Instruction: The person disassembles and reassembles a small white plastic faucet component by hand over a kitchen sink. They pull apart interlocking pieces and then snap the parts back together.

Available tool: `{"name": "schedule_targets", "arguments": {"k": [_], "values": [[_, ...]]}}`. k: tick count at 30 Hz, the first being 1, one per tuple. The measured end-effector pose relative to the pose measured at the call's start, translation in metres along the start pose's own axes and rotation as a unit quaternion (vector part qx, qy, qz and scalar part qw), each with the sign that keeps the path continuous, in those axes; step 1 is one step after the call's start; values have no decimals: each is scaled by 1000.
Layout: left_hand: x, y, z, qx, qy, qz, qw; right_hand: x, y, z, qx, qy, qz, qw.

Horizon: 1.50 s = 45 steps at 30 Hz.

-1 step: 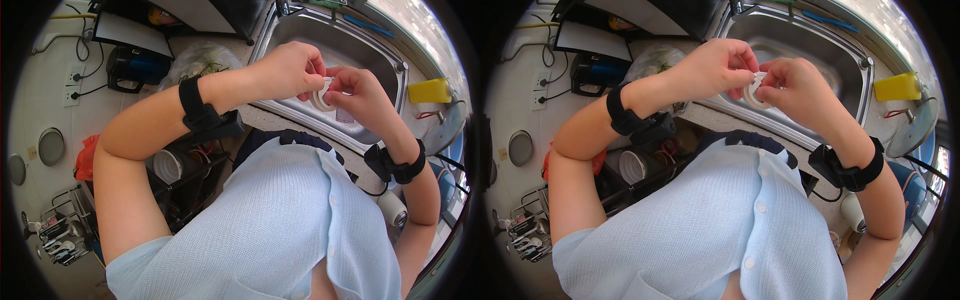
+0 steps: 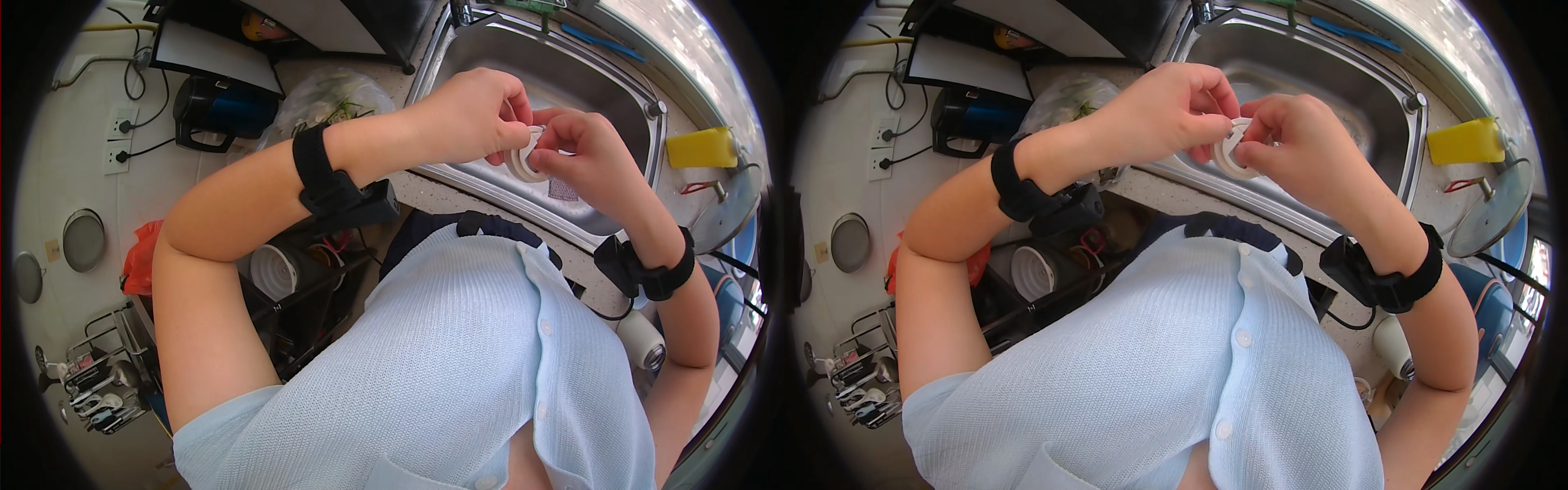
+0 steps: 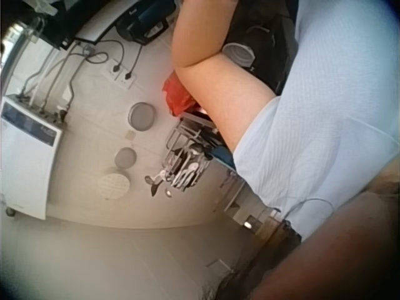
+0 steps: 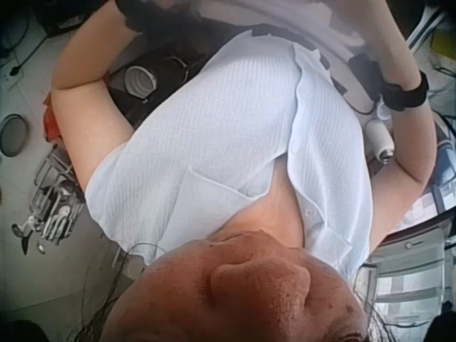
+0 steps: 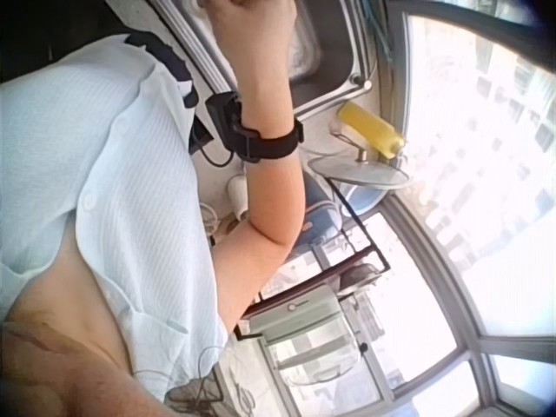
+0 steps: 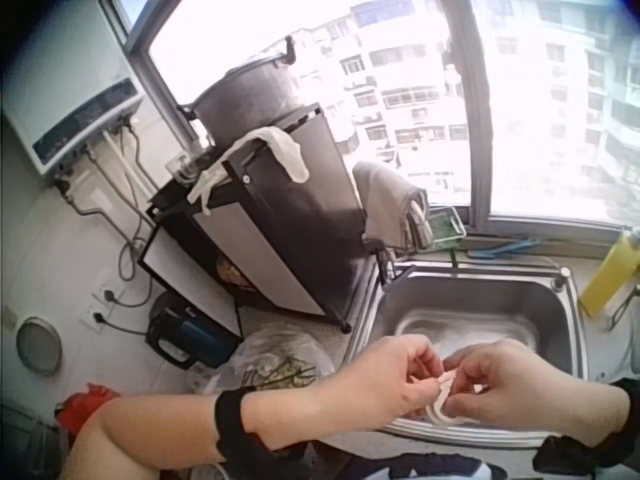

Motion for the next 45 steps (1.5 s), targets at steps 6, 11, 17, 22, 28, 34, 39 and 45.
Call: {"name": "schedule_targets", "arguments": {"k": [6,11,17,22,28,34,39,45], "values": [[2,0,0,4,12,19,1000,-6,-2,0,26,-20,-24,999],[2,-3,-3,7,7,-12,1000,-5,0,2,-4,18,-37,999],[-8,-6,-8,41,-30,-51,997,-7,-12,2,33,4,-6,999],[-23,12,-7,13,-18,-200,979,-20,-19,0,60,-56,-3,997],[-7,13,-8,-10,63,-243,968,-21,-19,-1,48,-46,36,997],[-1,8,-11,5,94,-216,972,-37,-21,-4,72,-78,13,994],[-4,7,-15,-8,43,-342,939,-41,-22,-4,80,-96,5,992],[4,6,-17,-11,93,-251,963,-43,-22,-4,67,-95,31,993]]}}
Point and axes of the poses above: each hand's wrist, its own z-axis towards the middle knuckle, its own y-axis out of the palm, x = y × z, the point moved 10 cm from there along z, towards the middle knuckle, and after that the axes turned 1 degree about -y, right-handed, at the moved point
